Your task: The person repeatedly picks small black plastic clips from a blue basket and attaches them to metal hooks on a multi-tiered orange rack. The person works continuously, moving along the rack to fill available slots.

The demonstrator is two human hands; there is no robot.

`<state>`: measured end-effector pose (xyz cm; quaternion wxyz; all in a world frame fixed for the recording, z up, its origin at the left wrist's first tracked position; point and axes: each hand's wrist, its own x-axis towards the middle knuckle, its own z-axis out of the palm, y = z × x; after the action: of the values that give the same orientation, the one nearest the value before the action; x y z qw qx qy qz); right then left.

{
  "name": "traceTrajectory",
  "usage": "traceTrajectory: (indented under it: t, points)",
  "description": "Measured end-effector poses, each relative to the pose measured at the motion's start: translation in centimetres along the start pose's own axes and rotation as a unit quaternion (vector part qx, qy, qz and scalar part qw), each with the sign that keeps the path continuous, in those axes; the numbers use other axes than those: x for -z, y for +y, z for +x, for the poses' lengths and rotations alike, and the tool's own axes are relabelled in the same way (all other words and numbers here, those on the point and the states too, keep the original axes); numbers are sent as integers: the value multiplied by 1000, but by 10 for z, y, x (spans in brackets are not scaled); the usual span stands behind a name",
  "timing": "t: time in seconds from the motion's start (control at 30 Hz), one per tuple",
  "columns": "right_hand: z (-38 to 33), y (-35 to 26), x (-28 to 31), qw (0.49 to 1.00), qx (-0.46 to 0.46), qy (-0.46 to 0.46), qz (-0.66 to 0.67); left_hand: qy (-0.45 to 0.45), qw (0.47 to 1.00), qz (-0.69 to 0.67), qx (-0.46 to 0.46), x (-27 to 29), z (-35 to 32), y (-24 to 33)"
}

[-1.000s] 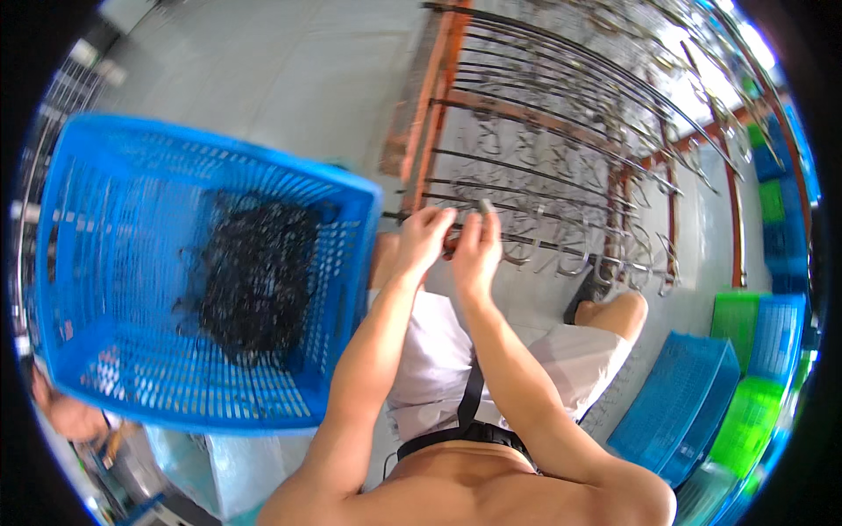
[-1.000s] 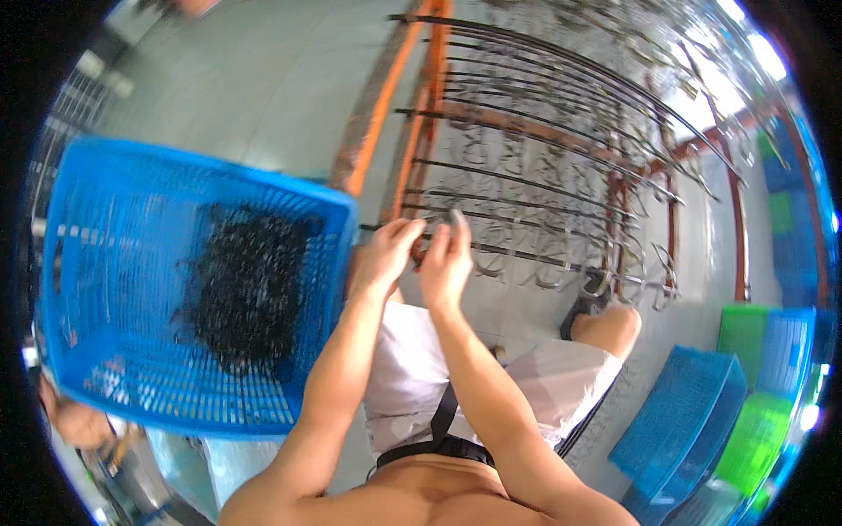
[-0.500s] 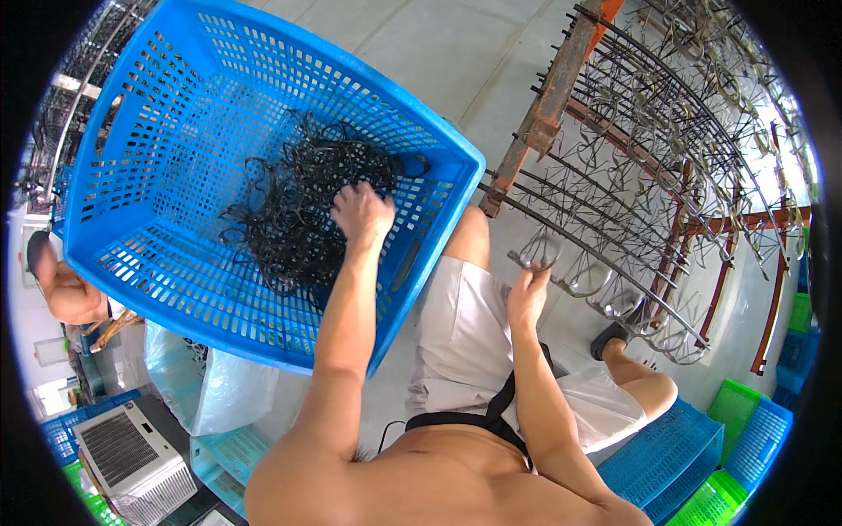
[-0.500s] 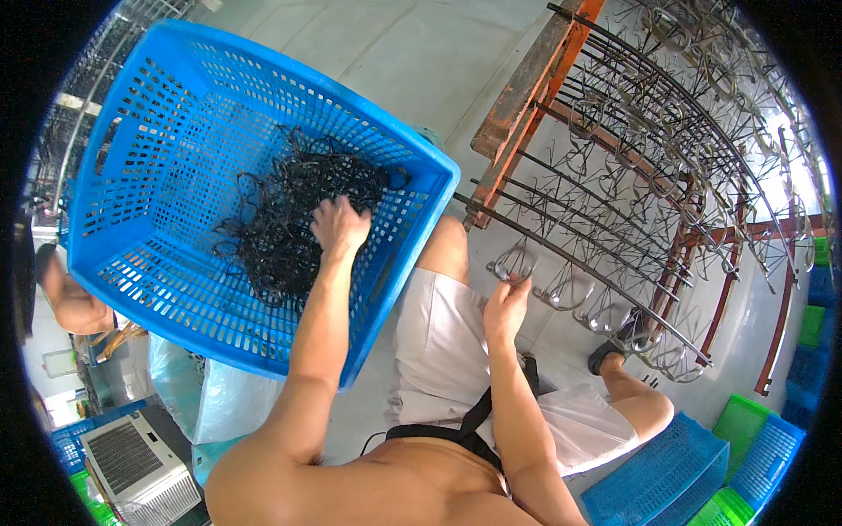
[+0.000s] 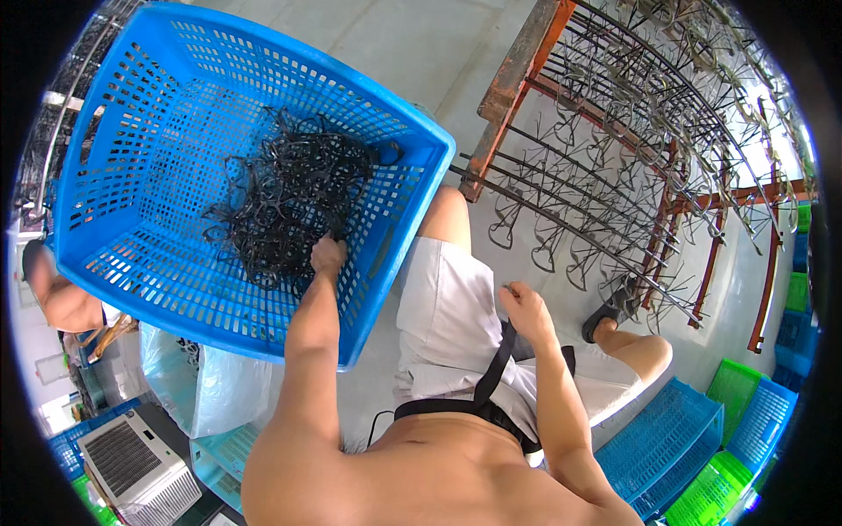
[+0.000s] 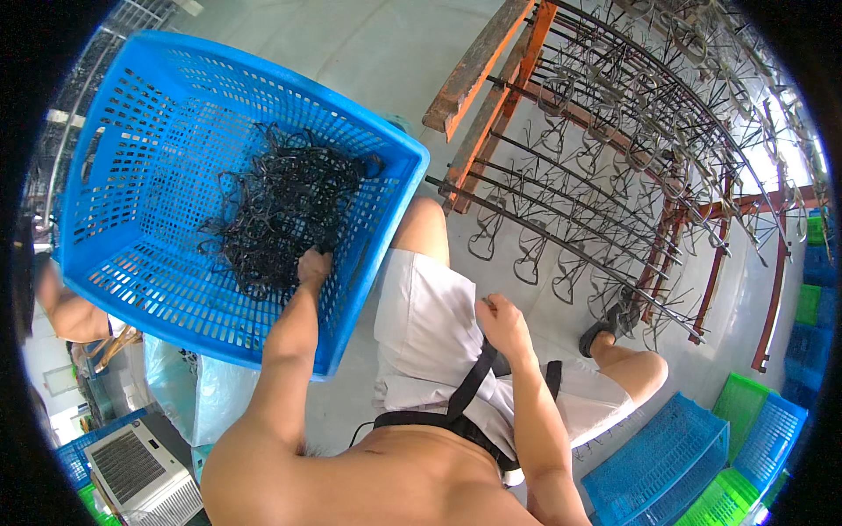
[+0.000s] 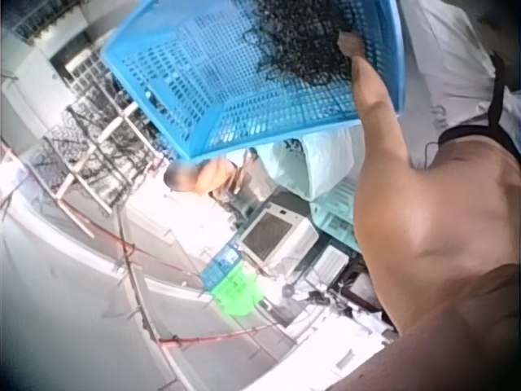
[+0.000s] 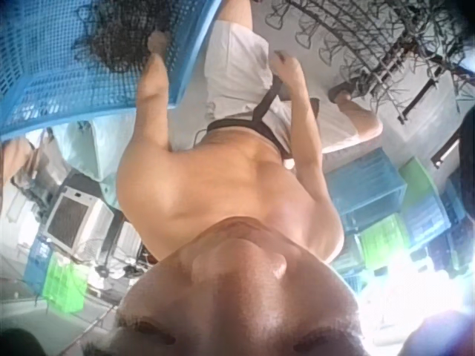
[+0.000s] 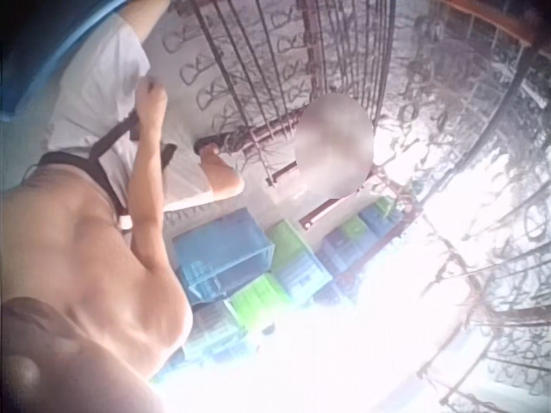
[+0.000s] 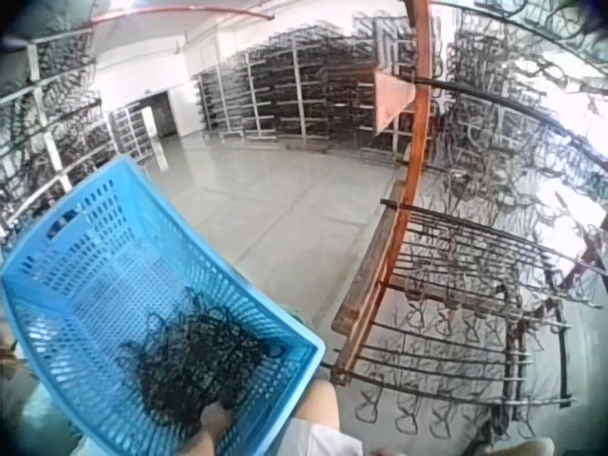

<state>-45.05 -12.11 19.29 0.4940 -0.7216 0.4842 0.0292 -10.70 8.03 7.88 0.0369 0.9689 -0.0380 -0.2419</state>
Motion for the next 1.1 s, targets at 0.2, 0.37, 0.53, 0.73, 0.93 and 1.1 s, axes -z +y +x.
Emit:
traceTrajectory:
  t: [0.2,0.37,0.53,0.73,0.93,1.1]
  points:
    - [-9,-46,12,985,127,-119,-6,-84,853,-514,-33,73,-26,-3]
    - [-7,-92,-10,949,297,-97,50,-72,714,-682,-143,136,-109,-4]
    - [-15,-145,-13,869,465,-7,169,-110,699,-676,-206,162,-191,48]
    - [-27,-104,27,862,361,300,193,-99,605,-748,-256,138,-267,123]
    - [-67,-12,115,886,441,132,47,-352,645,-574,-361,103,-304,168]
    - [-107,56,162,924,305,59,225,-459,517,-648,-320,65,-344,223]
